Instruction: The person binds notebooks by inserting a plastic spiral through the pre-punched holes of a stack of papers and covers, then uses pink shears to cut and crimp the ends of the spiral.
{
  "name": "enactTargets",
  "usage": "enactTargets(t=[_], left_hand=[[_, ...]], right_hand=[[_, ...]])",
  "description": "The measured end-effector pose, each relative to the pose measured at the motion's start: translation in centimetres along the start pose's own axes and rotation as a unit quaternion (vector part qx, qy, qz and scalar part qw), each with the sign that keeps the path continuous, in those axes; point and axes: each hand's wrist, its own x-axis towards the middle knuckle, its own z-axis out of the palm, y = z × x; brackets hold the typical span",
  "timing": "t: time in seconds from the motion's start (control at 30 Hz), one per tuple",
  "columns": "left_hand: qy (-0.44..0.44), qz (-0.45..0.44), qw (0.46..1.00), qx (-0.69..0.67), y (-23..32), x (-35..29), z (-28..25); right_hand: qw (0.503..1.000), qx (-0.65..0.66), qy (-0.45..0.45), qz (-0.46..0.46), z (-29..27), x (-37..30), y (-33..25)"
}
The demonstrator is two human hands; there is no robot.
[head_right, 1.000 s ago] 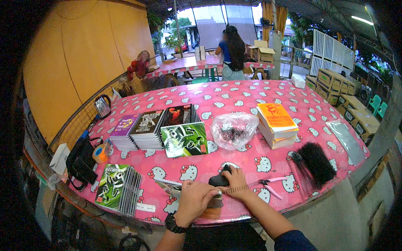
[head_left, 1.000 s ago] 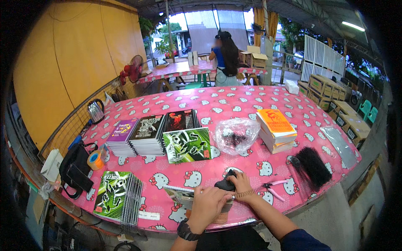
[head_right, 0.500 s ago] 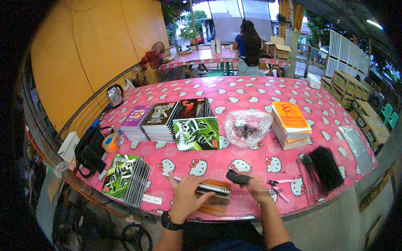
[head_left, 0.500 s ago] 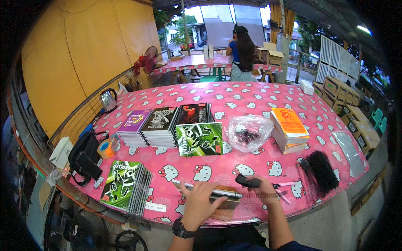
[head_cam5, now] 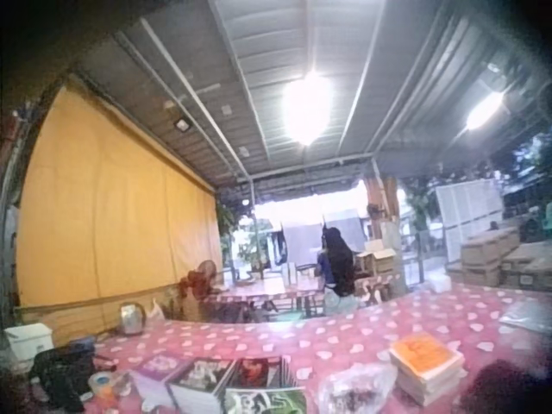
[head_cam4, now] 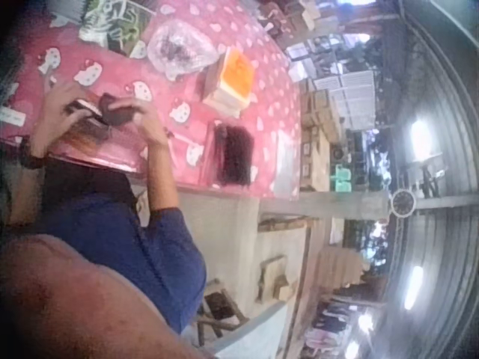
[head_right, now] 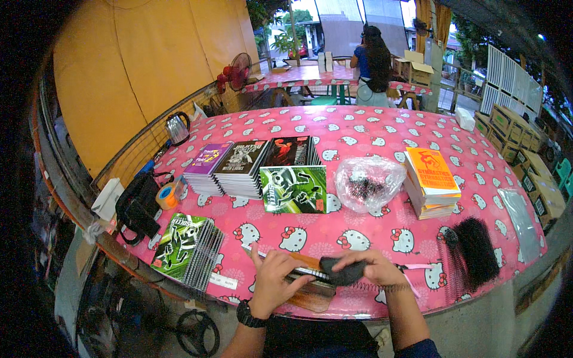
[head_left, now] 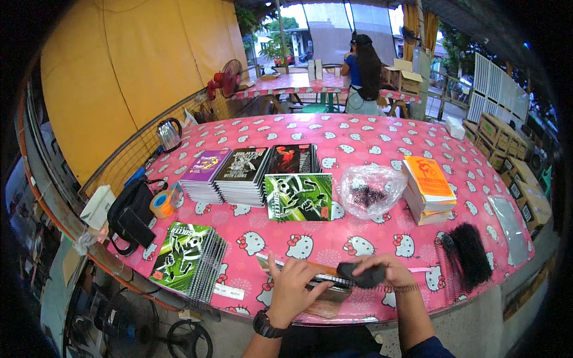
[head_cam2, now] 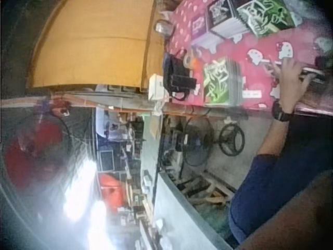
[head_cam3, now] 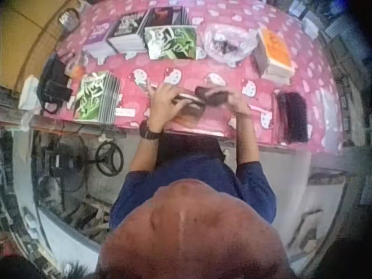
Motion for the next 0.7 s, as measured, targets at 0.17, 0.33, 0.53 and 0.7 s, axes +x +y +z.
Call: enactTargets(t=[0.17,0.33,0.53,0.7], left_hand=[[0.037,-0.019,0.999,0.008,0.2,-0.1,-0.5],[0.03,-0.023,0.999,0.015,-1.3,-0.7,-0.7],[-0.014,-0.019,1.0,0.008,-1.4,0.1,-0.8],[0.019,-0.038,0.999,-0.016,-1.4,-0.2,-0.8]], right_hand=[[0.993,-0.115,0.012,-0.001,-1.2,1.1,0.5],[0.998,-0.045,-0.051,0.006,-0.8,2.2,0.9],[0.989,-0.139,-0.043,-0.009,0.0,1.6,-0.7],[0.99,0.098,-0.082,-0.055,1.1,2.5,-0.6]])
